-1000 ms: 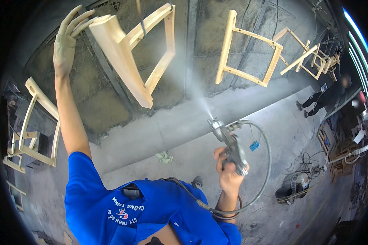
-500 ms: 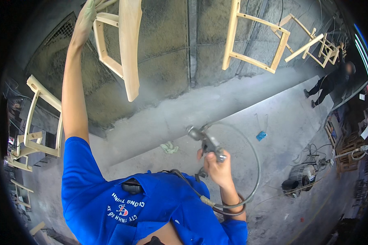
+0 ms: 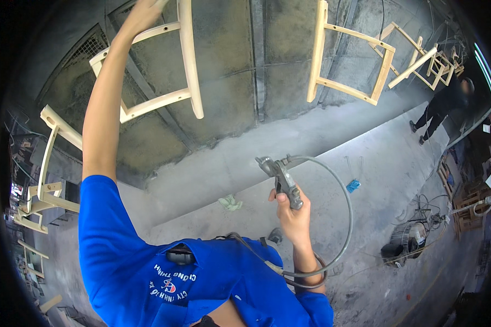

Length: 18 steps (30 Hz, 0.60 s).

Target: The person uses a spray gun to apply a light-colored finish to multiple wooden chair frames hanging from hooks. They rotate each frame by hand to coat all sides, then move to the next frame in sequence.

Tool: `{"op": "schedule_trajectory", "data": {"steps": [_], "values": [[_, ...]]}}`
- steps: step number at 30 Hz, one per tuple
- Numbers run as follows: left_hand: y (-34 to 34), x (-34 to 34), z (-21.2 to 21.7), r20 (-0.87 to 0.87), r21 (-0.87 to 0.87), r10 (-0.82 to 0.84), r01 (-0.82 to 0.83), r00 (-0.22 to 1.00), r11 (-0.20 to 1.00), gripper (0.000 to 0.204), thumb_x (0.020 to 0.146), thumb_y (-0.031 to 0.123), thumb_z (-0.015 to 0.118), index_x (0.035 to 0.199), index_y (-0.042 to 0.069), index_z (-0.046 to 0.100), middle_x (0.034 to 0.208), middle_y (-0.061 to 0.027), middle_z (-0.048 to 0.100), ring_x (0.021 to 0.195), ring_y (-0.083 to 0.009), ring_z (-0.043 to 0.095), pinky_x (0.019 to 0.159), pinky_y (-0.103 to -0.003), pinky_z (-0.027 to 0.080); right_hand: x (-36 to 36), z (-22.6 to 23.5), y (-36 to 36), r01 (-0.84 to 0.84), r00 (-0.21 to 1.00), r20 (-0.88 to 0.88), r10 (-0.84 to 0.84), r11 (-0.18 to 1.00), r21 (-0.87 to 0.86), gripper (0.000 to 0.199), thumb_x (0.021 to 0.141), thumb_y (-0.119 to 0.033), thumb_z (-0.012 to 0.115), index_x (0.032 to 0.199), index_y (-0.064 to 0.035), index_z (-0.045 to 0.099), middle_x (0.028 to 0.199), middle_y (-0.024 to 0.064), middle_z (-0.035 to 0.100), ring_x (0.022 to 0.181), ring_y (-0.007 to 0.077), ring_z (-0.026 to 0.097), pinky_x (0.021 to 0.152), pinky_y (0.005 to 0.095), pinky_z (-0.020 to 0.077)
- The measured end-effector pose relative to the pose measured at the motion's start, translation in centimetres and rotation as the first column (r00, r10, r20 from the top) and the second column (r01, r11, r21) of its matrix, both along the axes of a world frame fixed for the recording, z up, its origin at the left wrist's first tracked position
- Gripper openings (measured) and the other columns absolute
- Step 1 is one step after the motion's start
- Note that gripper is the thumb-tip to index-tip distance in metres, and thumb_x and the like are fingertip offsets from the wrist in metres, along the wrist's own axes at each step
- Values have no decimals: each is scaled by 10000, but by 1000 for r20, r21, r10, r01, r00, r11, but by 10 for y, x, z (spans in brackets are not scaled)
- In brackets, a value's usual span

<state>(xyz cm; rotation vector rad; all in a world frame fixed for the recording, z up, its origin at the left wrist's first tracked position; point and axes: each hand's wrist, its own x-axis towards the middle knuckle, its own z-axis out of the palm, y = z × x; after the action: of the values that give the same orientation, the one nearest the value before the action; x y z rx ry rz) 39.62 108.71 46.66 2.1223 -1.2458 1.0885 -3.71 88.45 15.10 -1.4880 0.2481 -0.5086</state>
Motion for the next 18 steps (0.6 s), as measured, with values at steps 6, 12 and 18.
{"op": "schedule_trajectory", "data": {"steps": [6, 12, 18], "values": [[80, -86, -58, 178, -151, 515, -494, 839, 856, 492, 1112, 352, 466, 1487, 50, 567, 1475, -196, 597, 1425, -347, 513, 1141, -520, 402, 16, 35, -8, 52, 856, 515, 31, 988, -147, 994, 990, -759, 480, 1568, 40, 352, 846, 124, 625, 453, 54, 373, 438, 219, 296], [71, -131, -131, 268, -229, 387, -331, 882, 915, 482, 1115, 316, 479, 1477, 10, 564, 1473, -196, 596, 1379, -360, 543, 1197, -493, 340, -7, 26, -41, 158, 978, 165, -129, 971, -180, 606, 1073, -512, 575, 1301, 47, 618, 835, 88, 685, 488, 31, 438, 427, 218, 318], [63, -153, -136, -209, -518, -5, -107, 978, 848, 498, 1152, 340, 401, 1448, -8, 596, 1411, -190, 639, 1307, -301, 602, 1119, -404, 437, -49, 76, -79, 176, 969, -89, -231, 897, -406, 637, 980, -329, 765, 1492, -2, 574, 832, -5, 633, 841, 104, 594, 805, 294, 508]]}}
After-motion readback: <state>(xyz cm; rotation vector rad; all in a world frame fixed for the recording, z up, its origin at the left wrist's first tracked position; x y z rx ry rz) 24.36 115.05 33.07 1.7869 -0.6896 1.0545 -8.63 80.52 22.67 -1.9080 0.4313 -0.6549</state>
